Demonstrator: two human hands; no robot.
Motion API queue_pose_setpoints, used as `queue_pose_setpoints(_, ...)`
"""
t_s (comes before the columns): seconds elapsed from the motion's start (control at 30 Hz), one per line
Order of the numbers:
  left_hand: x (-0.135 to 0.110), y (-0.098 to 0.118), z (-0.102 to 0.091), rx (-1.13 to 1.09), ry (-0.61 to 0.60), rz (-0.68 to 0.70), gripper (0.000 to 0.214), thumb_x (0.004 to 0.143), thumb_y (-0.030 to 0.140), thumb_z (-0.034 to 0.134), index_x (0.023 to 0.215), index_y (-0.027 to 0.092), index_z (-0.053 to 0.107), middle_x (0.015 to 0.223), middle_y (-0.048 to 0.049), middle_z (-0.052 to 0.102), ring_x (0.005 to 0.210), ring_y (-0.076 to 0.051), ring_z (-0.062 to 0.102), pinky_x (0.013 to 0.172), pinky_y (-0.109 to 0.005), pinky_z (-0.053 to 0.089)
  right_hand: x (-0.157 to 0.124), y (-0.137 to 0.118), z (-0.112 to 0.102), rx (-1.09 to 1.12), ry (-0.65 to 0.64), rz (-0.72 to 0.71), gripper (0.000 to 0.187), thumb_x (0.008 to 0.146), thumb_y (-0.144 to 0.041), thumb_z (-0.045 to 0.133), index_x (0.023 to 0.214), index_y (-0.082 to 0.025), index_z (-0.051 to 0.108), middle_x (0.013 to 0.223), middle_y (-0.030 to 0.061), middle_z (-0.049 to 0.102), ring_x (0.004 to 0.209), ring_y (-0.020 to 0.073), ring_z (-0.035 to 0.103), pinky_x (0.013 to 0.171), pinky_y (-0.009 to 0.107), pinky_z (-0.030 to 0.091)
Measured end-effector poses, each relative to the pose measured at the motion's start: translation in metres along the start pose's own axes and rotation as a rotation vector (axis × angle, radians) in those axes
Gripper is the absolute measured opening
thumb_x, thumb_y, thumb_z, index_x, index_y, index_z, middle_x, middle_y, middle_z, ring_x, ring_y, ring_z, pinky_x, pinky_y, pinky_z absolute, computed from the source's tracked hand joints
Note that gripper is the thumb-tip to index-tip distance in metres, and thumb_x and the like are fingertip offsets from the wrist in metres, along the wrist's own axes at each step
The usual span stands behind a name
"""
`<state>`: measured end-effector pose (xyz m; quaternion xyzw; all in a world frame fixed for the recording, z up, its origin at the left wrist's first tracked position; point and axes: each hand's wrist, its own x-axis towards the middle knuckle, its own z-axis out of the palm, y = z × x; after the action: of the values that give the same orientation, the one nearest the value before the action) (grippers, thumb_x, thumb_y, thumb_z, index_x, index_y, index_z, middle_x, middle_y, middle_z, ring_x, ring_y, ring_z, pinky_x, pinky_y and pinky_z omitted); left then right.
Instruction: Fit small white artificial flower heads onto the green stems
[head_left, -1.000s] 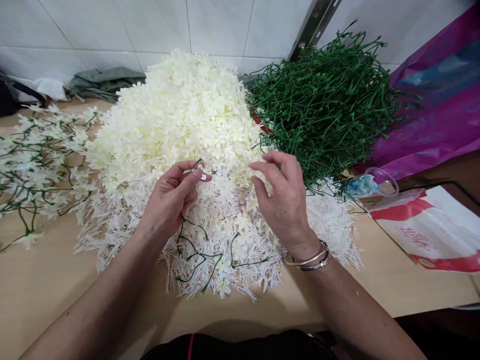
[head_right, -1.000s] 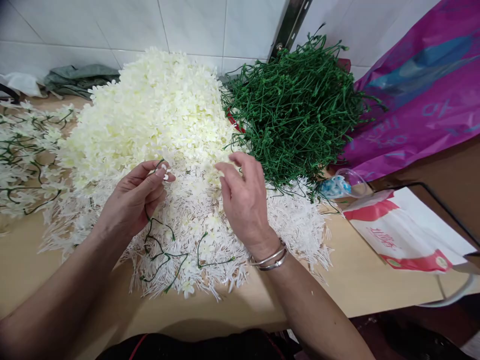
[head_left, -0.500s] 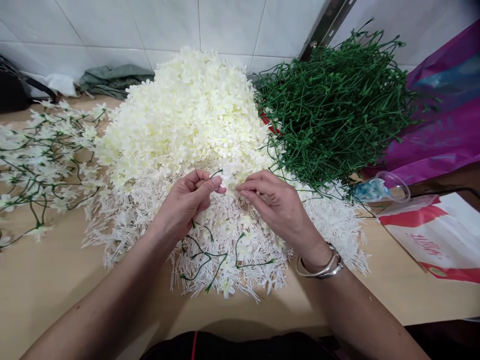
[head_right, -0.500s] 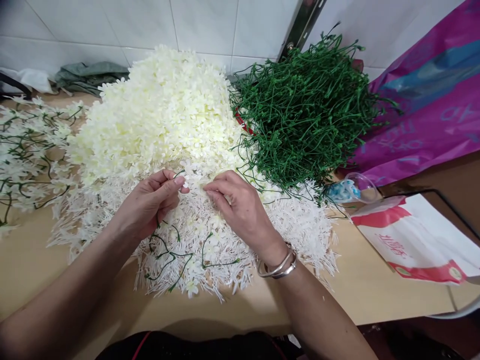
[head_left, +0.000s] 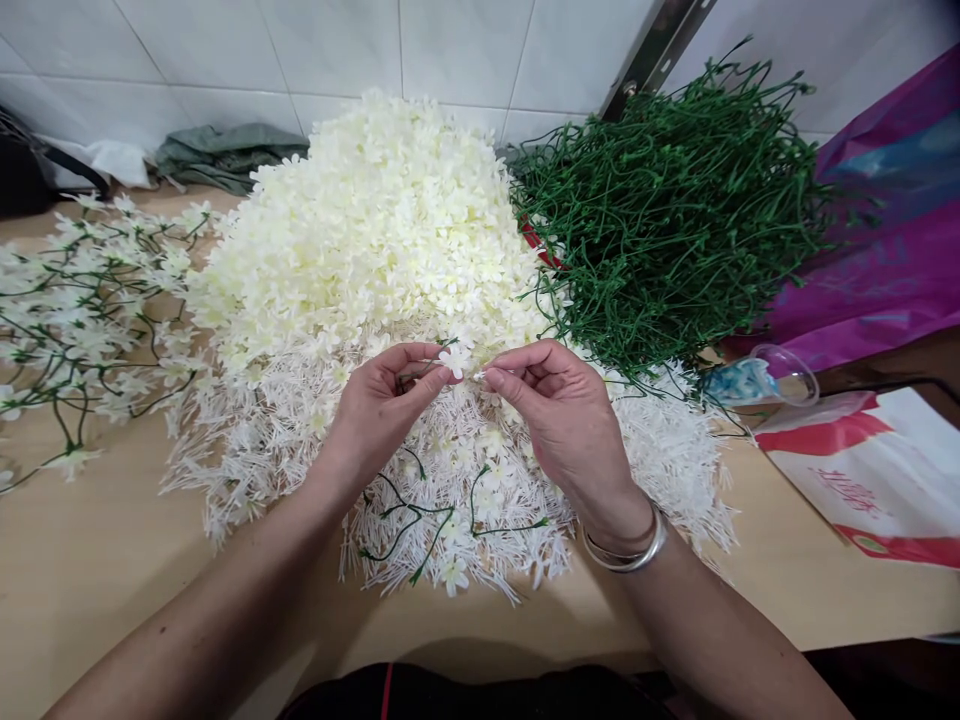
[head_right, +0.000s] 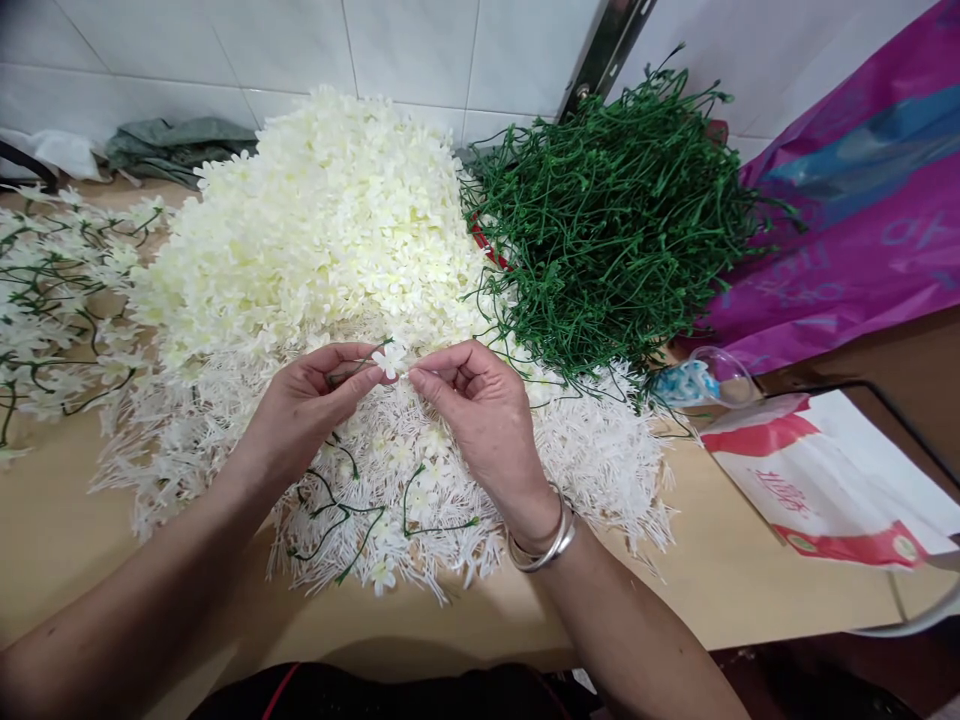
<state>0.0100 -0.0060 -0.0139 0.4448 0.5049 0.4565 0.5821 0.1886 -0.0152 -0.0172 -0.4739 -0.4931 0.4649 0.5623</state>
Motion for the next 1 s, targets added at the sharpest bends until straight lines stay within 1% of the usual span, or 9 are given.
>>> queue_pose_setpoints(0.07,-0.001,-0.001,0.002,0.012,-0.008,0.000,0.033,0.074,0.034,0.087,0.101,0.019,0.078,0.078,-0.0016,0.078,0.061,-0.011,0.055,0.055,-0.023,0.037,-0.003,-0.001,0.002,-0.071,0.022,-0.075,0.011,0.083,-0.020,0.080,0.083,-0.025,0.071,0.083,-0.0008,0.073,0.079,0.0165,0.064,0.075,0.033,0.053)
queue_pose_setpoints(0.13,-0.002,-0.001,0.004,0.011,-0.015,-0.004,0.033,0.071,0.032,0.089,0.100,0.019,0.080,0.076,-0.0017,0.077,0.065,-0.013,0.058,0.060,-0.023,0.041,-0.005,-0.001,0.004,-0.154,0.046,-0.140,0.012,0.084,-0.017,0.078,0.081,-0.025,0.069,0.084,-0.0005,0.072,0.082,0.0175,0.064,0.078,0.035,0.051)
queue_pose_setpoints(0.33,-0.006,-0.001,0.006,0.036,-0.062,0.011,0.028,0.073,0.035,0.088,0.096,0.021,0.080,0.078,-0.0026,0.077,0.071,-0.015,0.062,0.056,-0.024,0.038,-0.008,-0.002,0.006,-0.286,0.065,-0.196,0.014,0.087,-0.015,0.077,0.080,-0.025,0.070,0.079,-0.0026,0.073,0.077,0.0163,0.063,0.074,0.034,0.047)
queue_pose_setpoints(0.47,-0.006,0.000,0.007,0.056,-0.065,0.023,0.027,0.073,0.037,0.088,0.092,0.020,0.079,0.080,-0.0029,0.076,0.074,-0.016,0.063,0.058,-0.024,0.041,-0.012,-0.004,0.009,-0.283,0.037,-0.196,0.013,0.089,-0.013,0.076,0.084,-0.025,0.071,0.083,-0.0024,0.076,0.083,0.0162,0.068,0.078,0.033,0.049)
queue_pose_setpoints(0.57,-0.006,0.002,0.008,0.063,-0.048,0.044,0.023,0.076,0.037,0.085,0.092,0.020,0.080,0.083,-0.0028,0.077,0.074,-0.015,0.063,0.063,-0.025,0.044,-0.014,-0.003,0.010,-0.221,0.023,-0.132,0.010,0.089,-0.015,0.076,0.086,-0.024,0.072,0.087,-0.0010,0.078,0.086,0.0173,0.069,0.079,0.035,0.050)
queue_pose_setpoints(0.67,-0.005,0.003,0.008,0.029,-0.059,0.038,0.019,0.079,0.035,0.083,0.091,0.020,0.079,0.085,-0.0027,0.077,0.076,-0.014,0.063,0.068,-0.025,0.047,-0.013,0.000,0.010,-0.152,0.037,-0.071,0.010,0.087,-0.018,0.079,0.085,-0.024,0.072,0.087,-0.0004,0.077,0.083,0.0176,0.068,0.075,0.035,0.049)
queue_pose_setpoints(0.77,-0.005,0.002,0.007,-0.029,-0.071,0.002,0.019,0.078,0.034,0.084,0.090,0.020,0.078,0.080,-0.0003,0.075,0.068,-0.012,0.058,0.063,-0.023,0.045,-0.012,0.002,0.010,-0.193,0.085,-0.127,0.012,0.086,-0.015,0.079,0.083,-0.024,0.071,0.083,-0.0023,0.075,0.080,0.0159,0.066,0.073,0.034,0.047)
queue_pose_setpoints(0.87,-0.004,0.000,0.006,-0.044,-0.045,-0.018,0.020,0.077,0.034,0.085,0.090,0.020,0.078,0.075,0.0015,0.072,0.060,-0.009,0.051,0.057,-0.022,0.039,-0.013,0.001,0.010,-0.213,0.126,-0.196,0.013,0.086,-0.014,0.078,0.083,-0.024,0.070,0.084,-0.0029,0.075,0.080,0.0154,0.066,0.075,0.034,0.048)
queue_pose_setpoints(1.0,-0.003,-0.001,0.005,-0.055,-0.031,-0.012,0.021,0.075,0.033,0.087,0.089,0.020,0.078,0.074,0.0014,0.072,0.059,-0.009,0.049,0.055,-0.022,0.037,-0.014,0.000,0.009,-0.183,0.125,-0.192,0.013,0.086,-0.015,0.078,0.083,-0.024,0.069,0.084,-0.0024,0.075,0.081,0.0165,0.067,0.076,0.036,0.049)
